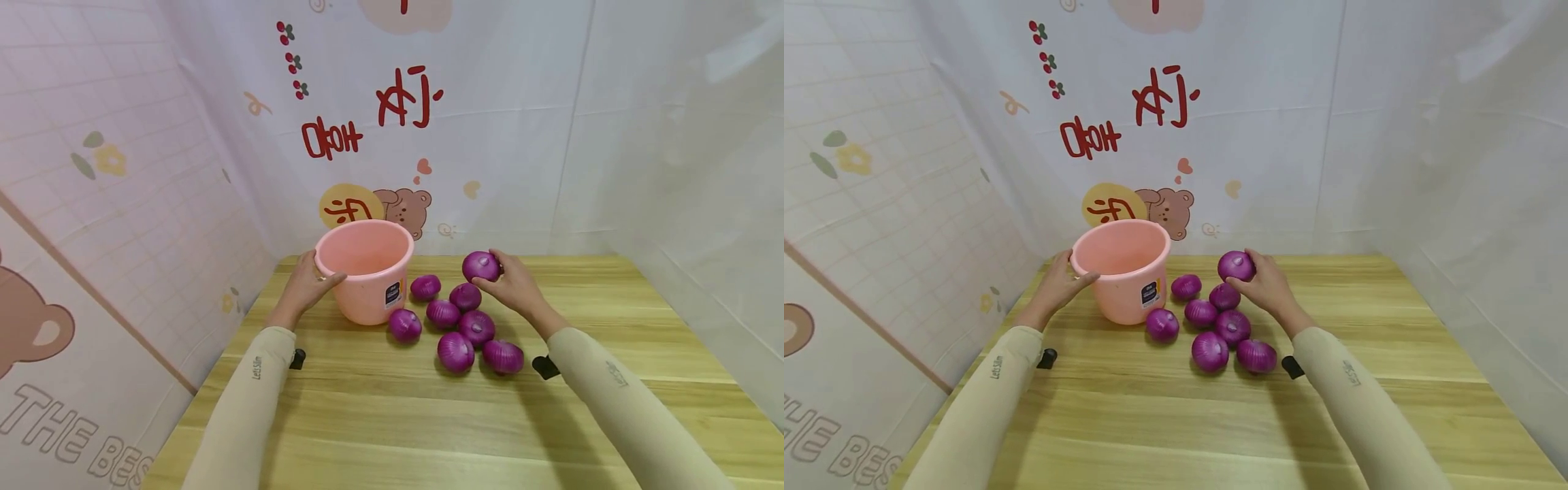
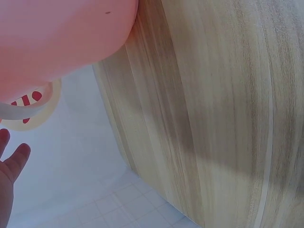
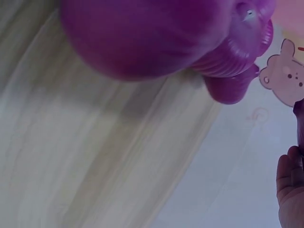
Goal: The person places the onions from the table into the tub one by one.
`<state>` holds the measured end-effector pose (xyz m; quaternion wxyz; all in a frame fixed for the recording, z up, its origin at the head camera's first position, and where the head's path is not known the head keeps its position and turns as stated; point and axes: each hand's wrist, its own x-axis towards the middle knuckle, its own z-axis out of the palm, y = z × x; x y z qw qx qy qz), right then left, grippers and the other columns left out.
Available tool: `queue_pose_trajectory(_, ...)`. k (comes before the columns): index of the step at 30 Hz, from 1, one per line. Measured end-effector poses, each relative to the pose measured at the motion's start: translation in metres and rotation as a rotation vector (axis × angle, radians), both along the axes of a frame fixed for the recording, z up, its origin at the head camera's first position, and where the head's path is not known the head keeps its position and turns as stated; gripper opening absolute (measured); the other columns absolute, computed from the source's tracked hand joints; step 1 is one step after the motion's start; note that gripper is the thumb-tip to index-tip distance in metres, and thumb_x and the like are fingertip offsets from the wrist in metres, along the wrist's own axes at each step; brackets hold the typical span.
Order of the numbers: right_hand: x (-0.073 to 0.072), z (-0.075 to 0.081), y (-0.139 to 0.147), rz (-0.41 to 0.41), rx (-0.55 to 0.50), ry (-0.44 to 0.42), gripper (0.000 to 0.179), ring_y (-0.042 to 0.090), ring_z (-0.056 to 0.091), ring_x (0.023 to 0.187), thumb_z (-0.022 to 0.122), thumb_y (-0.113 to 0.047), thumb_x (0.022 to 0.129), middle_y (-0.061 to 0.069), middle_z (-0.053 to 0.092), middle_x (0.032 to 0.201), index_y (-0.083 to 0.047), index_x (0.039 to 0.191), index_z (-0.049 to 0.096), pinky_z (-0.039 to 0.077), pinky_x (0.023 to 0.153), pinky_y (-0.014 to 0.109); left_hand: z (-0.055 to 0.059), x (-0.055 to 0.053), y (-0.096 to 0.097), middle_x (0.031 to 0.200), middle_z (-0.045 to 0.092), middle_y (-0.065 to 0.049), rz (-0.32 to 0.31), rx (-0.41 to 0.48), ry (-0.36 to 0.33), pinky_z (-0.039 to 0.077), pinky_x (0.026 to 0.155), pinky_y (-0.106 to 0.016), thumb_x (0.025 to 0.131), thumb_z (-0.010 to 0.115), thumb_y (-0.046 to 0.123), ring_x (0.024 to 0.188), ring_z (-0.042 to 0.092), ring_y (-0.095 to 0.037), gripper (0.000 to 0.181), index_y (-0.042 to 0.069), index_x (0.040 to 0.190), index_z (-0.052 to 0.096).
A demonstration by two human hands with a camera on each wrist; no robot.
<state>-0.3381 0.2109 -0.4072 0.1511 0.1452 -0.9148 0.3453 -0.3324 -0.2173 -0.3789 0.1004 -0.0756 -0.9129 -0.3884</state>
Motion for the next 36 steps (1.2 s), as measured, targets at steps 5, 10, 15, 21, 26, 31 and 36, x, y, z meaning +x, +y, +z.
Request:
queue_pose_trajectory(5,-0.001,0.008,-0.009,0.001,-0.008,-0.015,0.086,0.028,0.051,0.094,0.068,-0.049,0.074,0.018,0.050,0.115,-0.002,0.137,0.034,0.044,0.076,0.043,-0.001,0.001,0.001,0.137,0.029,-0.010,0.006,0.005,-0.008,0.032,0.094,-0.052,0.066,0.061,0.069,0.119,0.035,-0.025,0.102,0.010,0.141,0.024)
queue_pose_trajectory(10,-0.003,0.017,-0.020,-0.003,-0.050,-0.018,0.084,0.027,0.054,0.094,0.070,-0.048,0.073,0.016,0.052,0.116,-0.001,0.134,0.036,0.046,0.075,0.041,-0.001,0.001,0.001,0.138,0.028,-0.008,0.017,0.007,-0.023,0.032,0.095,-0.052,0.066,0.060,0.070,0.120,0.034,-0.025,0.103,0.012,0.142,0.022)
queue_pose_trajectory(15,-0.003,0.030,-0.034,0.000,-0.079,-0.023,0.079,0.024,0.055,0.092,0.070,-0.047,0.073,0.014,0.054,0.113,-0.003,0.132,0.040,0.047,0.074,0.039,-0.001,0.000,0.000,0.140,0.026,-0.010,0.013,0.001,-0.020,0.031,0.095,-0.053,0.066,0.060,0.070,0.123,0.032,-0.027,0.103,0.011,0.142,0.022)
queue_pose_trajectory(21,-0.006,0.045,-0.052,0.011,-0.109,-0.029,0.077,0.022,0.054,0.093,0.070,-0.045,0.074,0.012,0.053,0.112,-0.004,0.132,0.042,0.047,0.076,0.037,-0.002,-0.001,-0.001,0.142,0.024,-0.010,0.004,-0.009,-0.022,0.028,0.097,-0.054,0.070,0.061,0.065,0.125,0.029,-0.028,0.099,0.010,0.142,0.021)
queue_pose_trajectory(26,-0.012,0.053,-0.067,0.004,-0.105,-0.031,0.078,0.023,0.052,0.099,0.069,-0.048,0.074,0.013,0.051,0.116,-0.006,0.133,0.041,0.046,0.081,0.038,-0.002,0.000,0.000,0.142,0.024,-0.010,0.002,0.010,-0.023,0.028,0.096,-0.054,0.072,0.064,0.060,0.126,0.029,-0.029,0.096,0.010,0.142,0.022)
queue_pose_trajectory(31,-0.018,0.059,-0.084,0.010,-0.105,-0.030,0.073,0.023,0.052,0.099,0.069,-0.048,0.074,0.012,0.052,0.115,-0.009,0.131,0.044,0.046,0.081,0.037,-0.001,0.001,0.000,0.142,0.024,-0.011,0.003,0.012,-0.021,0.028,0.096,-0.055,0.071,0.064,0.060,0.126,0.029,-0.030,0.097,0.010,0.142,0.022)
queue_pose_trajectory(36,-0.022,0.063,-0.101,0.010,-0.102,-0.042,0.071,0.022,0.051,0.099,0.068,-0.049,0.075,0.010,0.052,0.115,-0.011,0.130,0.045,0.045,0.081,0.037,-0.001,0.001,0.000,0.143,0.023,-0.011,0.005,0.012,-0.020,0.027,0.096,-0.056,0.074,0.066,0.053,0.126,0.028,-0.031,0.093,0.010,0.143,0.021)
